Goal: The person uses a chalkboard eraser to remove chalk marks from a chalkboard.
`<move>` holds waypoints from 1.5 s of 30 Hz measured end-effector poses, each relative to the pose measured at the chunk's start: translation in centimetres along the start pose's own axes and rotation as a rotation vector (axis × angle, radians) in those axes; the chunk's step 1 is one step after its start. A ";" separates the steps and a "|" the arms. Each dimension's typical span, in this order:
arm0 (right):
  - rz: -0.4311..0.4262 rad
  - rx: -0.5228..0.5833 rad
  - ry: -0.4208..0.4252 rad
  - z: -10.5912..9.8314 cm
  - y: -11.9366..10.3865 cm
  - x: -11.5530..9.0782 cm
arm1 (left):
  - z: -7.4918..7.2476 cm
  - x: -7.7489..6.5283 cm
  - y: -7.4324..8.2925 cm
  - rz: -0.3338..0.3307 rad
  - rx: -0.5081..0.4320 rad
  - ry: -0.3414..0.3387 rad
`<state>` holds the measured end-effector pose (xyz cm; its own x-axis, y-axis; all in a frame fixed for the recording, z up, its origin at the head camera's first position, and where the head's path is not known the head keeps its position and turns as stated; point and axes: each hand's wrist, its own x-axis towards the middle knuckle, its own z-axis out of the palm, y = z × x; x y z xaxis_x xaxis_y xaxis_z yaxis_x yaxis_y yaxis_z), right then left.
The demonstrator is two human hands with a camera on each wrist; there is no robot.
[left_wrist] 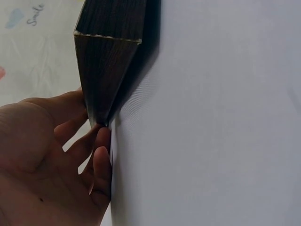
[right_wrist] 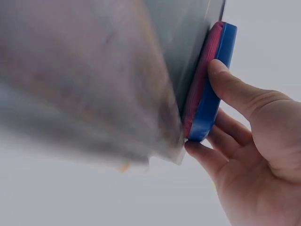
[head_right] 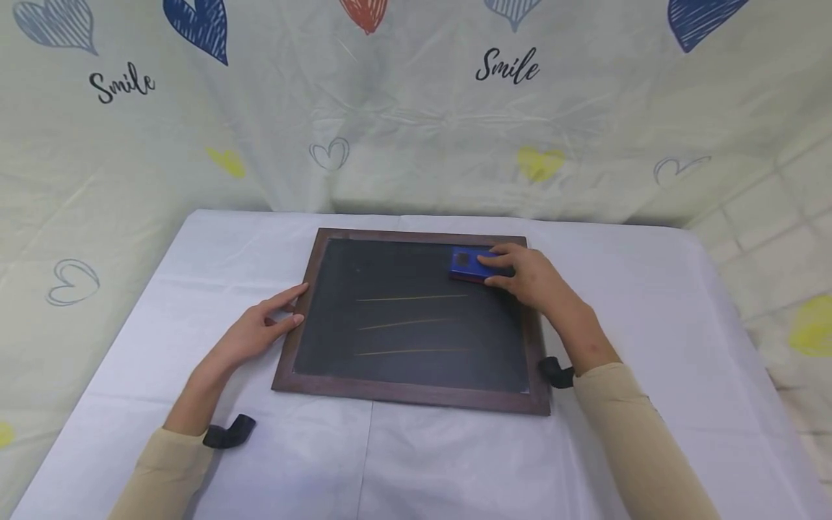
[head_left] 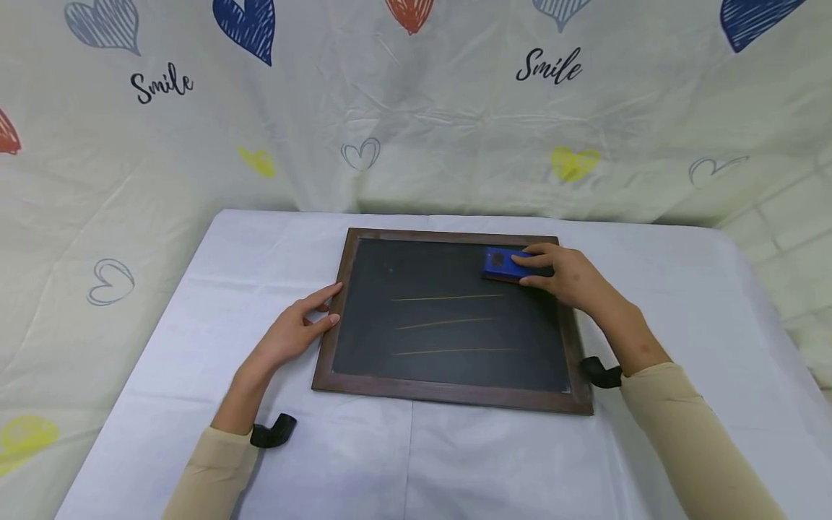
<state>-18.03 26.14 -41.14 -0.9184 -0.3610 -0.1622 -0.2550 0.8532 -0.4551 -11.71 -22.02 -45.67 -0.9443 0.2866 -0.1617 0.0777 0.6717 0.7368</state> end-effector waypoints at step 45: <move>-0.024 0.038 0.074 0.2 0.2 -1.2 | 0.1 0.2 -0.4 -0.027 0.013 0.009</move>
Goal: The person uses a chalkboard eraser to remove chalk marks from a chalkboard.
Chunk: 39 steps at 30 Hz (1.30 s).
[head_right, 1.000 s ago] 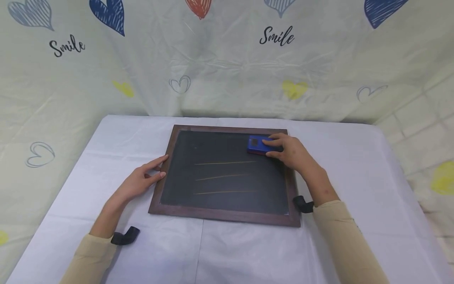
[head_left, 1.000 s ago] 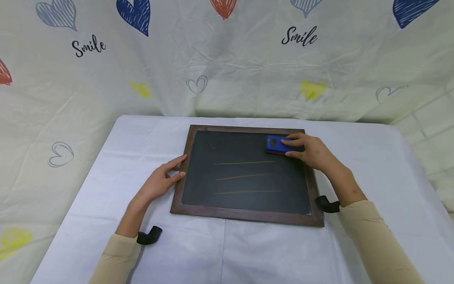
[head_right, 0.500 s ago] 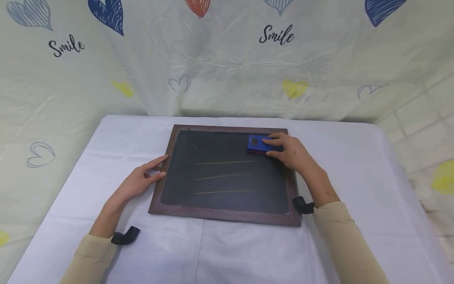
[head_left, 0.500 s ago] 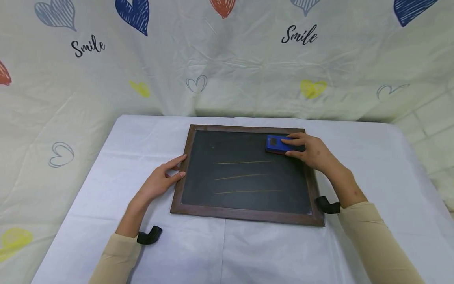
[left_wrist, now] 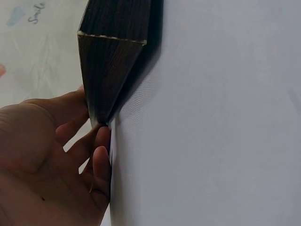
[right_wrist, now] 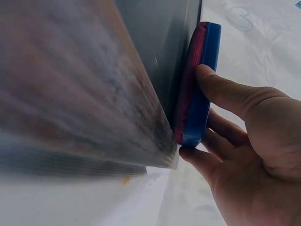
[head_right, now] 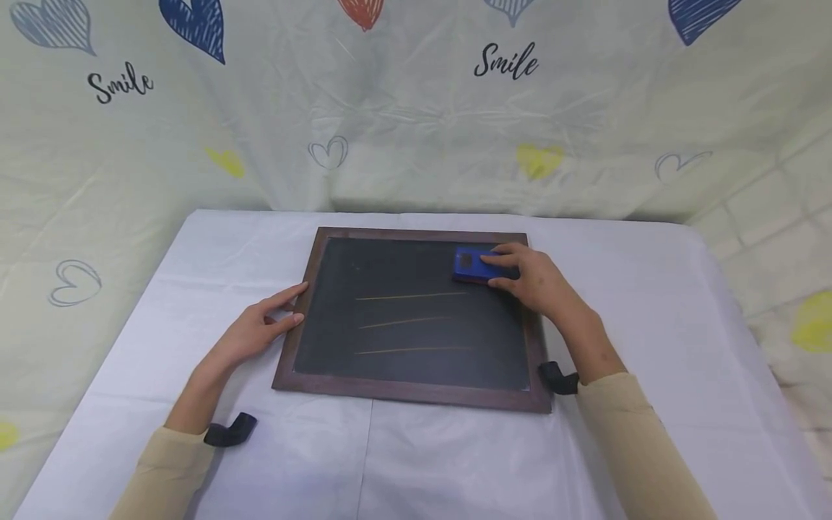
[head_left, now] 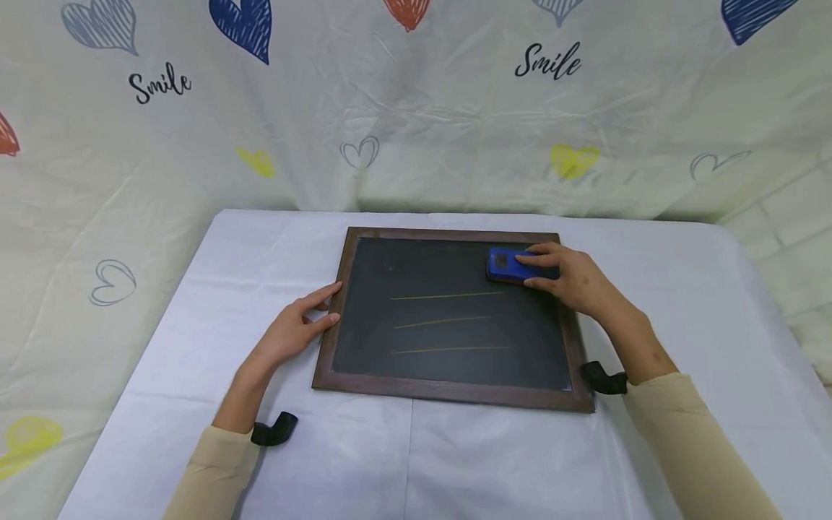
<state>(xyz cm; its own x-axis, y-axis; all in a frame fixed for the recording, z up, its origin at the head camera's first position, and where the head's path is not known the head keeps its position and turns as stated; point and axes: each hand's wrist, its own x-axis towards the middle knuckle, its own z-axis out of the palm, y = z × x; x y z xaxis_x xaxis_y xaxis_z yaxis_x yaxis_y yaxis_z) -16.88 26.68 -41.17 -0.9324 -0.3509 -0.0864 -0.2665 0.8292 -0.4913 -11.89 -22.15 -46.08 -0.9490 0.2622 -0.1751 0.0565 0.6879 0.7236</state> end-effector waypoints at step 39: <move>-0.087 -0.005 0.031 1.3 -0.3 -2.7 | 0.1 -0.4 0.3 -0.018 -0.001 0.005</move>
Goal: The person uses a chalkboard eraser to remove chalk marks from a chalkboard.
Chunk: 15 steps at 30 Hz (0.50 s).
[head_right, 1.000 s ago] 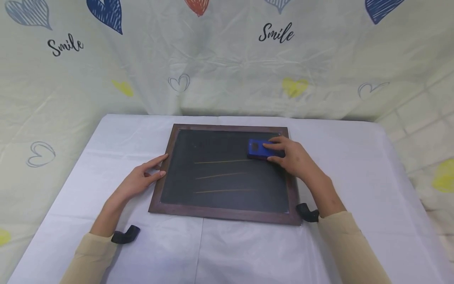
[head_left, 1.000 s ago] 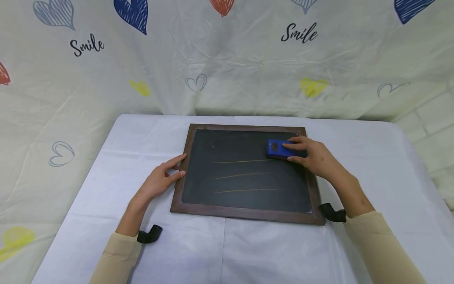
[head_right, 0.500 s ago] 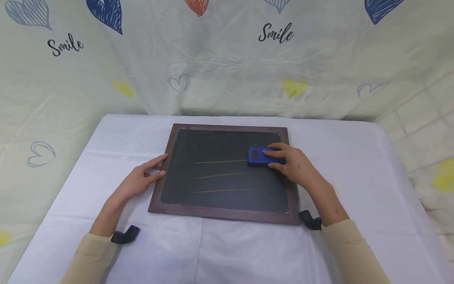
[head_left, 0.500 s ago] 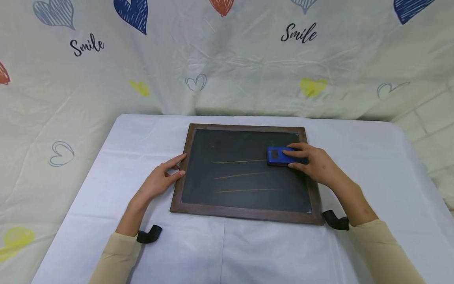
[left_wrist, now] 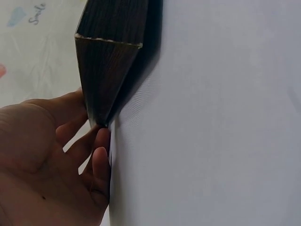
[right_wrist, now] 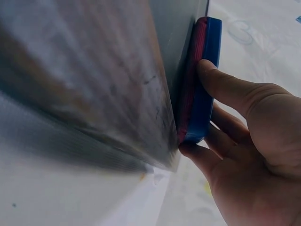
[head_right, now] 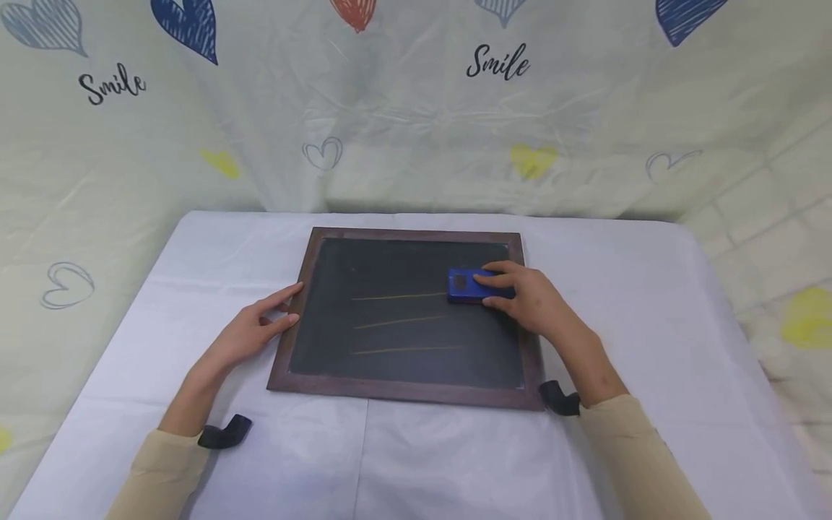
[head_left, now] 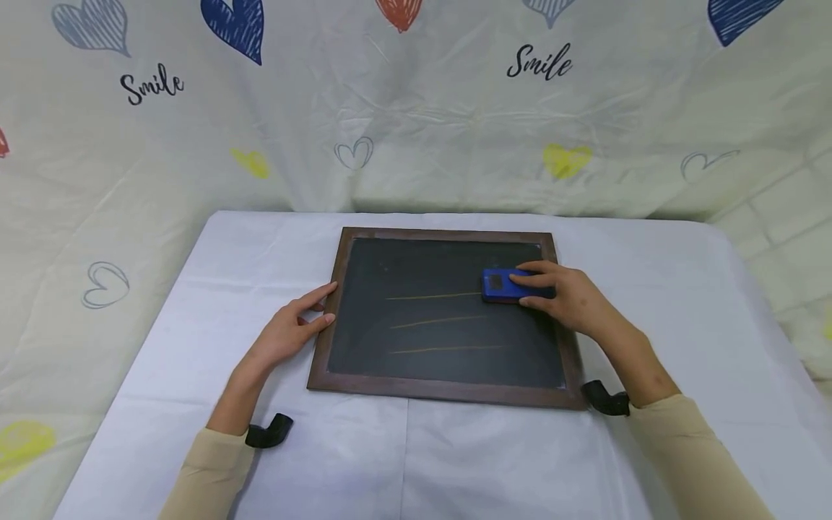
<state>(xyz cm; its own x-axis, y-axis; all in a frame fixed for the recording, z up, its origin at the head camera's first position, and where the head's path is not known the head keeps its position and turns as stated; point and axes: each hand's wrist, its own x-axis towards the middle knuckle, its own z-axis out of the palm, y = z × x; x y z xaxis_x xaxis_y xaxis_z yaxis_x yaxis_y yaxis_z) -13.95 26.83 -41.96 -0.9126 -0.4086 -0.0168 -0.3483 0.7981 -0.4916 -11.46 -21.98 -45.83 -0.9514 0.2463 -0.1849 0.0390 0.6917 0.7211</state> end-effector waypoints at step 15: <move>-0.039 0.012 -0.053 1.1 -2.5 2.7 | 0.0 0.3 -0.2 -0.013 -0.002 -0.009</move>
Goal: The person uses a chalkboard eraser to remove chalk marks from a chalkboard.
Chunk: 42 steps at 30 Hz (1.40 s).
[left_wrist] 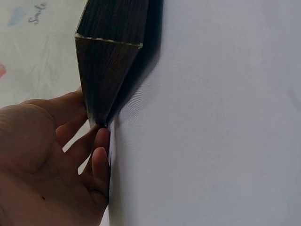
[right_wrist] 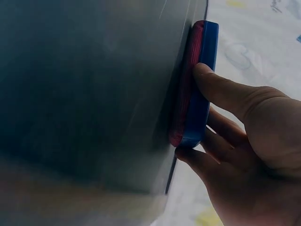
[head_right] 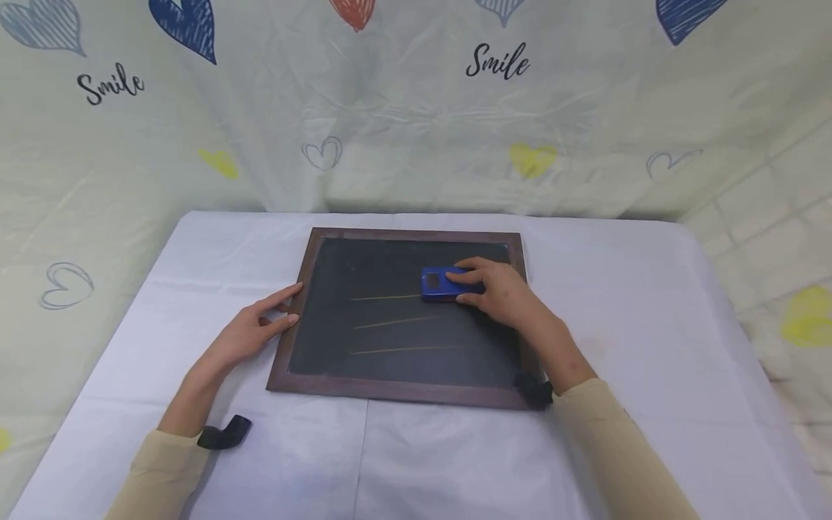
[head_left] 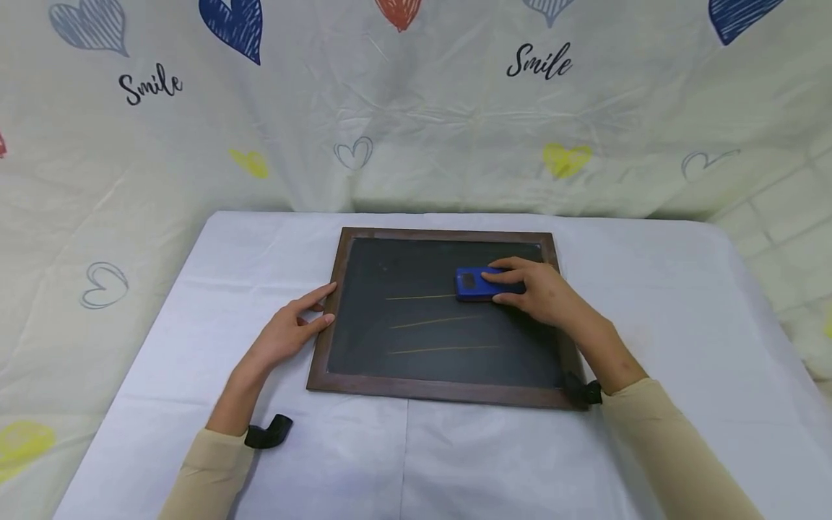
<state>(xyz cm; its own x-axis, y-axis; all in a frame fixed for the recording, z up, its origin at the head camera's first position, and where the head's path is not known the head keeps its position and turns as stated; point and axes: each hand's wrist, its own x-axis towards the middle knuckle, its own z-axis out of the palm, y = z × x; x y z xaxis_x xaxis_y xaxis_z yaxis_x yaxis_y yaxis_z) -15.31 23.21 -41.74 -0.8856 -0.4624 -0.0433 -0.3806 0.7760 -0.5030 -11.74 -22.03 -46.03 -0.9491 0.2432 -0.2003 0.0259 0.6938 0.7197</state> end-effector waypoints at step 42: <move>-0.048 0.001 -0.176 4.2 -8.4 7.0 | 0.0 -0.1 -0.1 -0.001 -0.020 0.005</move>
<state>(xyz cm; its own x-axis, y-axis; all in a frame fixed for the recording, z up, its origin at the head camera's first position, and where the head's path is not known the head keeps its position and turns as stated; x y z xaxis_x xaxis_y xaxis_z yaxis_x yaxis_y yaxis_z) -17.15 11.64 -41.47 -0.8060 -0.5672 -0.1694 -0.4214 0.7507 -0.5088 -11.69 -22.08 -46.06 -0.9506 0.2394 -0.1975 0.0190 0.6801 0.7329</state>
